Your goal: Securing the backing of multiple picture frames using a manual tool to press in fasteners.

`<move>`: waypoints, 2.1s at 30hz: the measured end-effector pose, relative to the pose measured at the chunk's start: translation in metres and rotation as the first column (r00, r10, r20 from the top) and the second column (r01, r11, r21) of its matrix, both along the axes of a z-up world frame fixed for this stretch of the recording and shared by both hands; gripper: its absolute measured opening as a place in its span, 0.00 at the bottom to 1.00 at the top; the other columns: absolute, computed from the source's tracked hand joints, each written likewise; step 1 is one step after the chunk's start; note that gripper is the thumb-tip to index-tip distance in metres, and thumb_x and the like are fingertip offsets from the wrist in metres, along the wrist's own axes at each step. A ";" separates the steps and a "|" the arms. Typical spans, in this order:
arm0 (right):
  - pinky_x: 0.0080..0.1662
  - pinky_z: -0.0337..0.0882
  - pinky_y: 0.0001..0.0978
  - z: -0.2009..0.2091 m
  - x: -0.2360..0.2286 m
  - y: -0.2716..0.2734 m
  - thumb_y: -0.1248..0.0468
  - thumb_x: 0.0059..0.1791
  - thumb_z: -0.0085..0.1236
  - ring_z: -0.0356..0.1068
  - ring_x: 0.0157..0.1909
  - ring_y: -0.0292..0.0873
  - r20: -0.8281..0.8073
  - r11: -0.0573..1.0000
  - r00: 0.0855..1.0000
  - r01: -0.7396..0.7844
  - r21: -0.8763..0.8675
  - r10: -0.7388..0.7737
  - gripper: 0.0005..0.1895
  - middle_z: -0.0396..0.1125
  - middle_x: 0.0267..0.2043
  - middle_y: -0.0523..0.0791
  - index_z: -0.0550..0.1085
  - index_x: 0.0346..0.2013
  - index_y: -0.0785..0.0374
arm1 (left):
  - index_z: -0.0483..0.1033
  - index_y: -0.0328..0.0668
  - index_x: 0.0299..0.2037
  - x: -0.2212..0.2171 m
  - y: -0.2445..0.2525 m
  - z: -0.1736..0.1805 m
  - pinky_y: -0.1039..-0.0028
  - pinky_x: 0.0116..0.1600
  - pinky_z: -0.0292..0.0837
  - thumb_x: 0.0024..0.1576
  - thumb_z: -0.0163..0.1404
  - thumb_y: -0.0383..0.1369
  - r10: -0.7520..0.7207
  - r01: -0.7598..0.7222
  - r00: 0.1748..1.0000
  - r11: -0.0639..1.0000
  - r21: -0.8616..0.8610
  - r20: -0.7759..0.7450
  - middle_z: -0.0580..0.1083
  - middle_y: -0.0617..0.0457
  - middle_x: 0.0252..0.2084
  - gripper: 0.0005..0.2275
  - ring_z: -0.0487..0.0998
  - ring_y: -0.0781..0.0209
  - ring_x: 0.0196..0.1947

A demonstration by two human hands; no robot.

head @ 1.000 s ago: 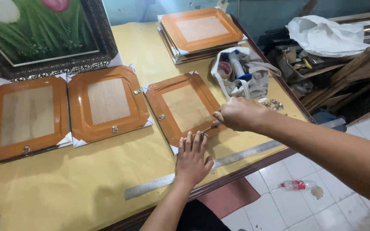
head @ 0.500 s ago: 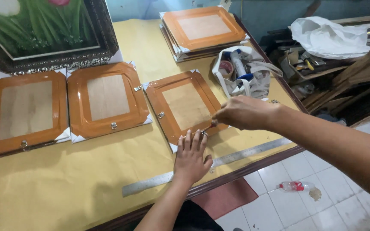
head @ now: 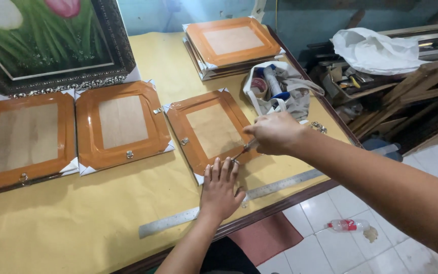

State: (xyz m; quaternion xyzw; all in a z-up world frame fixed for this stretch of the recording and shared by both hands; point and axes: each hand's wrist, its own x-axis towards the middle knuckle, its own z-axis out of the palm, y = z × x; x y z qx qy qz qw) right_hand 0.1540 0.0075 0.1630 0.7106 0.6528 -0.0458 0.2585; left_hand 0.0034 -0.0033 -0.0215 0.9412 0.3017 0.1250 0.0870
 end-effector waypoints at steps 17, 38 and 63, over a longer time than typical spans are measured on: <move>0.44 0.67 0.45 -0.013 -0.009 0.005 0.43 0.44 0.35 0.69 0.43 0.54 -0.060 0.967 0.968 0.248 0.053 -0.244 0.28 0.68 0.33 0.53 0.75 0.31 0.61 | 0.51 0.49 0.59 -0.005 -0.002 0.000 0.52 0.61 0.39 0.46 0.36 0.47 -0.007 0.007 1.000 1.000 0.019 0.012 0.51 0.46 0.60 0.29 0.47 0.43 0.62; 0.42 0.69 0.43 -0.042 0.003 0.014 0.35 0.39 0.39 0.70 0.42 0.42 -0.029 0.995 0.995 0.098 0.002 -0.098 0.25 0.70 0.33 0.39 0.74 0.33 0.45 | 0.54 0.47 0.57 -0.003 -0.002 0.000 0.50 0.60 0.42 0.44 0.44 0.48 -0.023 0.017 0.998 0.996 0.085 0.065 0.54 0.48 0.60 0.30 0.52 0.40 0.60; 0.46 0.69 0.43 0.017 -0.012 -0.012 0.70 0.39 0.54 0.68 0.45 0.52 -0.158 0.990 0.978 -0.138 -0.011 0.135 0.21 0.67 0.41 0.49 0.70 0.45 0.50 | 0.54 0.49 0.58 -0.003 0.000 -0.004 0.52 0.60 0.41 0.44 0.42 0.47 -0.019 0.011 0.993 0.998 0.068 0.118 0.56 0.48 0.59 0.30 0.51 0.43 0.60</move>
